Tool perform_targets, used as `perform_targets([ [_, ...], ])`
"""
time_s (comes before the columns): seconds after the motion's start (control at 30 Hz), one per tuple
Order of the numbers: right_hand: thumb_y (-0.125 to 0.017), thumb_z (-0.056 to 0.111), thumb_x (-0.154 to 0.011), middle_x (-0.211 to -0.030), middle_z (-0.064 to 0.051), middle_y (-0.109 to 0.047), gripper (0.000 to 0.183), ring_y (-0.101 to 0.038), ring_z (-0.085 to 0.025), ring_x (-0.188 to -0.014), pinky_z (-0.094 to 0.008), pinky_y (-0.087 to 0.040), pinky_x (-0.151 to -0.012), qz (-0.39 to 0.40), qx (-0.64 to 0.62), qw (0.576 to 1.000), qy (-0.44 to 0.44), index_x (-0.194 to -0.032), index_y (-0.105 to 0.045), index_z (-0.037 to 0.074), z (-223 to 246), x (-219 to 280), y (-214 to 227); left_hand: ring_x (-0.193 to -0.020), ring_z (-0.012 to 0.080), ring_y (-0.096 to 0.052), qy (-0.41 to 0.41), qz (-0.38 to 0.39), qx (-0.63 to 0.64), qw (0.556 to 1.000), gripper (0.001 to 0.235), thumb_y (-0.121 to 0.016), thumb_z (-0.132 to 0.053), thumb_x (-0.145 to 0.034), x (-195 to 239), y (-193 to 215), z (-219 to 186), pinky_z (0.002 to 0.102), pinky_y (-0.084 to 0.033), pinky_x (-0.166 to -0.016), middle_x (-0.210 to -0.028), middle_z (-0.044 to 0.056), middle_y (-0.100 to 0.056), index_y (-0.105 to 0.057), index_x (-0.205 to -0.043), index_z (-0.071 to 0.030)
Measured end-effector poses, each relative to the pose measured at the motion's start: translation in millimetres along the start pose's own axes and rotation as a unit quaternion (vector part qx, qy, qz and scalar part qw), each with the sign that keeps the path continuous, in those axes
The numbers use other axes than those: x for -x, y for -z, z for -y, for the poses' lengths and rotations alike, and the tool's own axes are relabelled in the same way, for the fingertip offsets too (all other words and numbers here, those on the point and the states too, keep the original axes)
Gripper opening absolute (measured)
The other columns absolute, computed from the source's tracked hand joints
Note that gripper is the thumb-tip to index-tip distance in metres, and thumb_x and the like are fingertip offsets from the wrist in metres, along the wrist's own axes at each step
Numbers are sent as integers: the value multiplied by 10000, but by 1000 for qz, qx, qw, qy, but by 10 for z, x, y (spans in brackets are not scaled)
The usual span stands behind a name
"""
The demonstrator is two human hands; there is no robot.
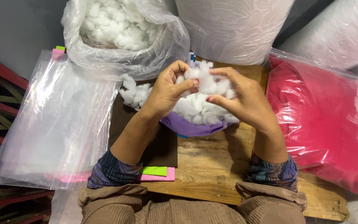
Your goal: The person takes handfuls of white cotton from a large plastic bag and places them into a small purple fabric pouch. They repeatedly fluff the cotton and press it down into the pouch to fill it.
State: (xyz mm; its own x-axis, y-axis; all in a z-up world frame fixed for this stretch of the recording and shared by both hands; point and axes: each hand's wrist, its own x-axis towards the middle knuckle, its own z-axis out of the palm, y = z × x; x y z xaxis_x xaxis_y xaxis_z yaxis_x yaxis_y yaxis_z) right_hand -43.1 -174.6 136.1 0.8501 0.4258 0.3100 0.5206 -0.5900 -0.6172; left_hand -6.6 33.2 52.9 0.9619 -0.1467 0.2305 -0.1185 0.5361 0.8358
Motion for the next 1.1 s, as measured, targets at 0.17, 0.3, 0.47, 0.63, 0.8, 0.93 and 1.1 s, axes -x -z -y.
perform_targets([
  [0.17, -810, 192, -844, -900, -191, -733, 330, -702, -443, -842, -474, -529, -709, -10, 42, 999, -6, -1146, -679, 171, -96, -10, -49, -746, 103, -690, -8, 1, -41, 999, 287, -812, 23, -806, -7, 33, 3, 290, -674, -688, -819, 25, -597, -574, -952, -46],
  [0.3, -801, 172, -849, -840, -160, -719, 235, -690, -365, -732, -423, -512, -642, -30, 39, 999, -6, -1067, -712, 171, -124, 75, 74, -775, 98, -685, -21, -24, -58, 998, 298, -819, 1, -816, -11, 110, -171, 275, -682, -711, -858, 19, -611, -568, -968, -52],
  [0.47, -768, 131, -938, -870, -128, -731, 175, -679, -224, -697, -293, -506, -536, -42, 36, 998, -23, -1097, -700, 106, -220, 157, 301, -829, 140, -705, -3, -32, -49, 998, 288, -800, 1, -836, 32, 98, -388, 276, -680, -727, -898, 28, -605, -556, -955, -95],
  [0.63, -736, 58, -1035, -910, -78, -728, 175, -653, -117, -685, -217, -456, -486, -78, 58, 995, -34, -1193, -663, 49, -221, 303, 504, -917, 166, -735, 3, -28, -51, 998, 242, -680, 42, -902, 12, 163, -358, 273, -657, -717, -936, 67, -661, -547, -1012, -128],
  [0.8, -746, 77, -1059, -1069, -131, -701, 206, -604, -145, -755, -250, -477, -589, -120, 66, 990, 34, -1224, -662, -13, -236, 380, 551, -937, 121, -650, 14, 7, -172, 985, 279, -747, -55, -884, 14, 137, -342, 243, -622, -622, -1055, 3, -601, -559, -1061, -160],
  [0.93, -744, 148, -990, -1187, -135, -736, 292, -715, -198, -926, -266, -601, -692, -61, 72, 995, 30, -1248, -655, 44, -83, 212, 402, -691, 48, -443, 84, 60, -270, 957, 565, -734, -181, -854, 72, 34, -414, 242, -617, -784, -1338, 122, -527, -480, -1358, -199],
  [1.1, -764, 285, -918, -1203, -86, -715, 391, -669, -244, -1014, -369, -480, -818, 5, 122, 992, 36, -1269, -681, 134, -132, 87, 225, -1188, 223, -660, 105, 107, -217, 965, 528, -639, 24, -897, 91, 38, -406, 302, -613, -965, -1327, 138, -553, -510, -1367, -180],
])
